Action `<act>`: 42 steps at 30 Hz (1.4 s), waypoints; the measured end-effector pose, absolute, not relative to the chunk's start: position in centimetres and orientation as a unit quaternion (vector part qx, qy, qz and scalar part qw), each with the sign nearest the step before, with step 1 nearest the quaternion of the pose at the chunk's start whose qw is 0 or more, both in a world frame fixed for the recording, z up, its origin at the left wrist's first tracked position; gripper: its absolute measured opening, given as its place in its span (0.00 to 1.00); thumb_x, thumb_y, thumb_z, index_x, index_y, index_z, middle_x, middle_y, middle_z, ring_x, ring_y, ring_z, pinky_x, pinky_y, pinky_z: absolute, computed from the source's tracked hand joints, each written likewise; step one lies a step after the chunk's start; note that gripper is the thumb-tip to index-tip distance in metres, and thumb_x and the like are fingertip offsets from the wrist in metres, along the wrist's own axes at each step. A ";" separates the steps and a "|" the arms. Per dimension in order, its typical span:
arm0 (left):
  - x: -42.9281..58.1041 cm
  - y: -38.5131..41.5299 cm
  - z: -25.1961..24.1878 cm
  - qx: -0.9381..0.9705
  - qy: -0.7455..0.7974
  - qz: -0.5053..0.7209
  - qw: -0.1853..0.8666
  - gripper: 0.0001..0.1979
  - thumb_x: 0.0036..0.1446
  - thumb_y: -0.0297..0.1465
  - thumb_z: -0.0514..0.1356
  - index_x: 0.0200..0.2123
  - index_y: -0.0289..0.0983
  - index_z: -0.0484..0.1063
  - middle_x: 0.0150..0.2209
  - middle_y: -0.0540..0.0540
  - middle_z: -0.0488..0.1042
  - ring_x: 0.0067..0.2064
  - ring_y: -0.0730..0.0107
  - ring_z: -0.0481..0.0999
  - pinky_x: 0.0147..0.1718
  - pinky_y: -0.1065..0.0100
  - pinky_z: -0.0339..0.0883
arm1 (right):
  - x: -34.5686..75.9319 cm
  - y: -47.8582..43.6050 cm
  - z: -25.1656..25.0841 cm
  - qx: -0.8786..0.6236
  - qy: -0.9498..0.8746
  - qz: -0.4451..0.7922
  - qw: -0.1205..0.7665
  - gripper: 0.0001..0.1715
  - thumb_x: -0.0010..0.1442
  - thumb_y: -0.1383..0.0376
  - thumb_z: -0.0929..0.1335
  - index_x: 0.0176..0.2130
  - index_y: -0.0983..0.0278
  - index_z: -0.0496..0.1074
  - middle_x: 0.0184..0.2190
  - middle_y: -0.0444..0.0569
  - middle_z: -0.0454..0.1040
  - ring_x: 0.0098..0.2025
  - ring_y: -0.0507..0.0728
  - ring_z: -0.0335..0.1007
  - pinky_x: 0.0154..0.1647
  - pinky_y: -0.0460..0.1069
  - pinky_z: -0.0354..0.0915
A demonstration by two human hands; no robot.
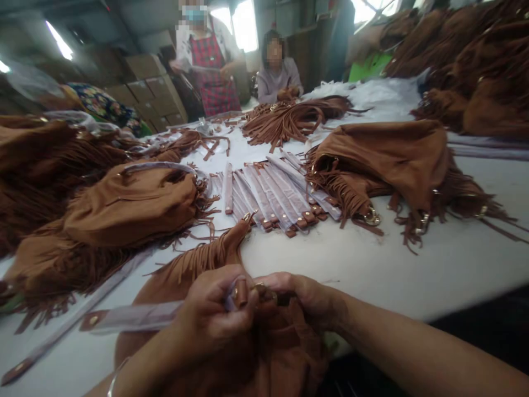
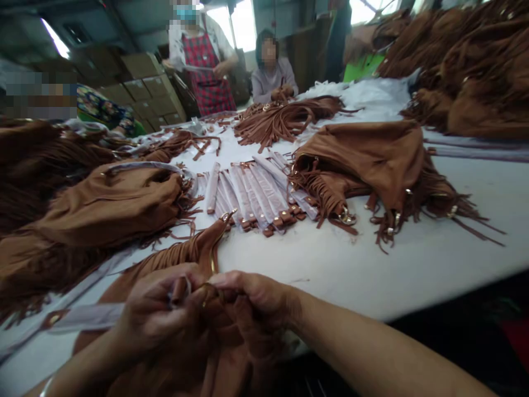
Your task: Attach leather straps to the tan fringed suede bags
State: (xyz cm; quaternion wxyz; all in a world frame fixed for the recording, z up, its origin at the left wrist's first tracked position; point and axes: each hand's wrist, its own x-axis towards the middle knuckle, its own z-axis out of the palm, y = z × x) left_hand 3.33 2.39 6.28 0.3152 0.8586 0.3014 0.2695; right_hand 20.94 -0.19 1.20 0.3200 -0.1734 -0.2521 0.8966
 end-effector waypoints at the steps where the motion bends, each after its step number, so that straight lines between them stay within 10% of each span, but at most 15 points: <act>1: 3.3 2.6 6.4 0.868 0.288 0.270 0.302 0.09 0.56 0.26 0.55 0.24 0.36 0.60 0.20 0.54 0.58 0.21 0.80 0.59 0.20 0.76 0.52 | 20.9 -0.1 1.1 -0.169 -0.247 0.902 0.312 0.18 0.52 0.55 0.67 0.31 0.70 0.68 0.24 0.45 0.67 0.28 0.50 0.63 0.37 0.47 0.60; 13: 1.8 5.0 6.2 0.885 0.299 0.234 0.270 0.04 0.54 0.24 0.52 0.29 0.38 0.62 0.22 0.53 0.63 0.24 0.75 0.63 0.25 0.72 0.56 | 20.2 2.7 1.6 -0.172 -0.307 0.900 0.258 0.33 0.52 0.43 0.66 0.37 0.72 0.68 0.28 0.46 0.63 0.29 0.49 0.59 0.34 0.45 0.58; 21: 1.0 6.0 4.8 0.871 0.300 0.199 0.335 0.05 0.55 0.25 0.53 0.27 0.37 0.60 0.22 0.52 0.65 0.24 0.76 0.66 0.23 0.74 0.56 | 19.3 2.9 1.7 -0.244 -0.258 0.894 0.272 0.18 0.54 0.55 0.67 0.30 0.69 0.65 0.25 0.45 0.64 0.28 0.49 0.61 0.32 0.45 0.59; 28: 1.0 6.0 5.2 0.861 0.318 0.141 0.370 0.11 0.54 0.26 0.53 0.23 0.37 0.54 0.20 0.55 0.58 0.22 0.79 0.58 0.22 0.73 0.50 | 19.2 2.9 1.4 -0.209 -0.305 0.887 0.275 0.33 0.54 0.43 0.63 0.33 0.72 0.68 0.26 0.49 0.66 0.28 0.51 0.63 0.34 0.47 0.60; 42: 1.8 5.3 6.8 0.806 0.354 0.048 0.472 0.09 0.51 0.27 0.58 0.23 0.35 0.61 0.21 0.55 0.60 0.24 0.79 0.59 0.23 0.76 0.52 | 19.8 2.8 2.5 -0.245 -0.388 0.864 0.207 0.20 0.53 0.53 0.64 0.28 0.69 0.65 0.27 0.47 0.65 0.28 0.51 0.61 0.34 0.47 0.59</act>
